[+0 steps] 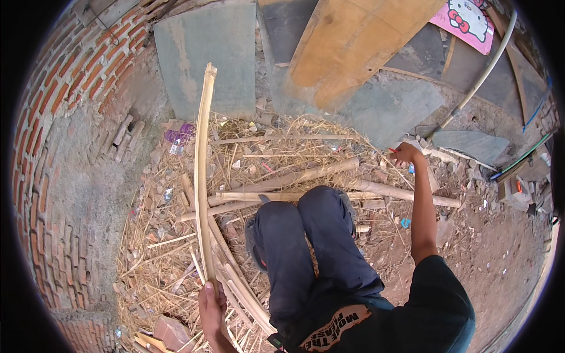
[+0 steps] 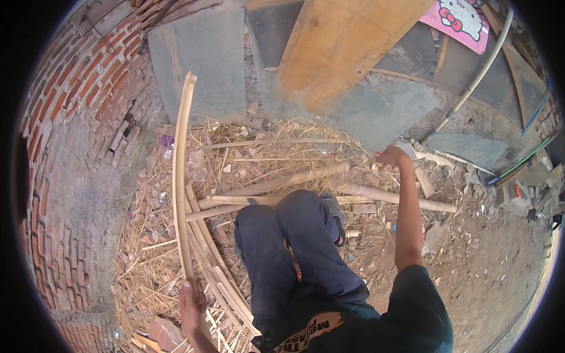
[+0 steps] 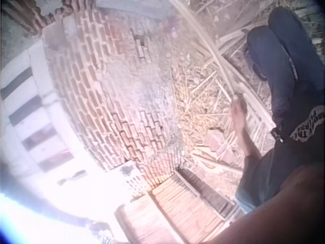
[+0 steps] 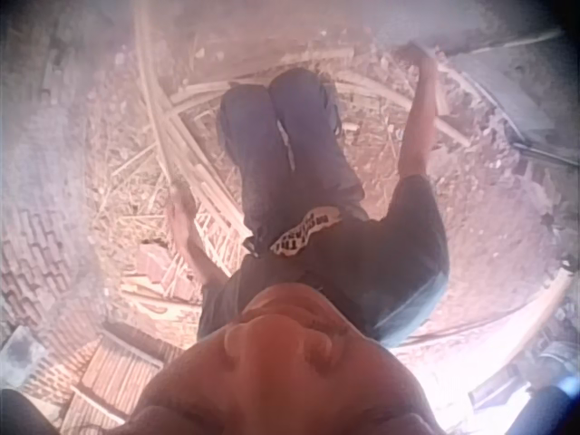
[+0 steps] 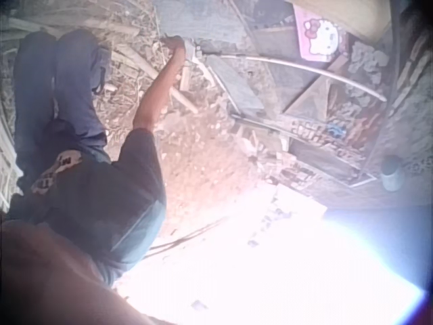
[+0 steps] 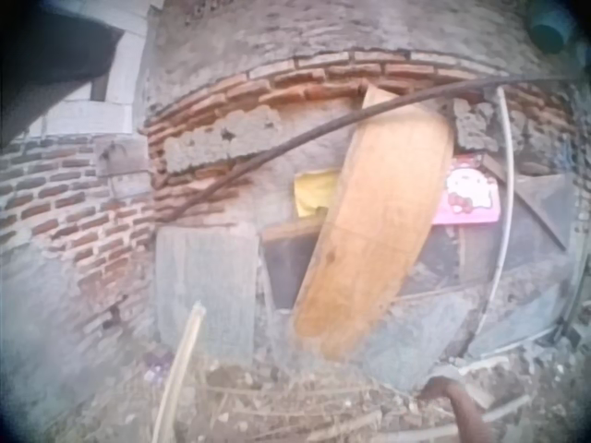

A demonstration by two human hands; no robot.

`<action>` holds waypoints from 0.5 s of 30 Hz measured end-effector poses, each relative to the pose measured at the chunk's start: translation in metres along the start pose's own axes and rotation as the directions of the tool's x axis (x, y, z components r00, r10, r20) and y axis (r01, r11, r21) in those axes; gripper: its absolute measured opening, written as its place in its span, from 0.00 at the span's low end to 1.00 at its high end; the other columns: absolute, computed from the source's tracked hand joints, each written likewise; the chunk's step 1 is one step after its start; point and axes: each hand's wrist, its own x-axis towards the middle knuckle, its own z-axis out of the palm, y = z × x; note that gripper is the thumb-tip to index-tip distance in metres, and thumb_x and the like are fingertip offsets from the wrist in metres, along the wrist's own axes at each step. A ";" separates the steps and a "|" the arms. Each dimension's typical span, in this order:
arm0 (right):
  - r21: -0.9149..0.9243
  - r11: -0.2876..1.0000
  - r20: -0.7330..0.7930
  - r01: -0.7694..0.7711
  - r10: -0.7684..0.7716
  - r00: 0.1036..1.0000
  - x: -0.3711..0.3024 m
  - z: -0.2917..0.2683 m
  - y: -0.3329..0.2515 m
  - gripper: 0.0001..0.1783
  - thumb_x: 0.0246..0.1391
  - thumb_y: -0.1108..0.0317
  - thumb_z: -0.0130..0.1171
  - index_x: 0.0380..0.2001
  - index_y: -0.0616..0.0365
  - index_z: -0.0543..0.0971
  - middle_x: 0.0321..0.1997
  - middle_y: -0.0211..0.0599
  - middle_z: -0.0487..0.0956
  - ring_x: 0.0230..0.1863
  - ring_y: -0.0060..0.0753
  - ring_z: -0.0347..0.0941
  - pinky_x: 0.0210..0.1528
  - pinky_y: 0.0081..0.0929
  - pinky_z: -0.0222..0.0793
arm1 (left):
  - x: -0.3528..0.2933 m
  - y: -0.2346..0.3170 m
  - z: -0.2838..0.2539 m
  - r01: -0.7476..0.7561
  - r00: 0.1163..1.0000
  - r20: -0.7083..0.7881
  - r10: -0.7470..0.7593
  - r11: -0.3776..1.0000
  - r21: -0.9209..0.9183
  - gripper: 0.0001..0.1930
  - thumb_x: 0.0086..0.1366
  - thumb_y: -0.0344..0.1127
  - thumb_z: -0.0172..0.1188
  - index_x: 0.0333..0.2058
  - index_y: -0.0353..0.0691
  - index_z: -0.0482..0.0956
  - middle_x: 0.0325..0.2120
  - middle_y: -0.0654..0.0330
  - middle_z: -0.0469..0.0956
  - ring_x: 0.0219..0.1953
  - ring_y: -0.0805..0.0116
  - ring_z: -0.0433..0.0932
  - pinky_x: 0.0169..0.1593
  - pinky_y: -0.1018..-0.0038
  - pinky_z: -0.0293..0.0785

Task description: The person sits on the ground and uses a utility knife to shave thin strips from a long piece of wood. They hold the wood with one hand and scrape the blade along its length to remove the outer layer, creating wood shavings.

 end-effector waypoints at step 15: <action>0.865 0.133 -0.355 0.484 -0.518 0.778 -0.216 0.051 -0.266 0.24 0.75 0.50 0.58 0.50 0.63 0.84 0.27 0.22 0.75 0.22 0.11 0.58 0.26 0.19 0.52 | 0.023 0.049 0.131 -0.103 0.624 0.772 0.120 0.992 -0.070 0.38 0.85 0.60 0.27 0.44 0.30 0.78 0.19 0.59 0.72 0.19 0.69 0.74 0.27 0.73 0.75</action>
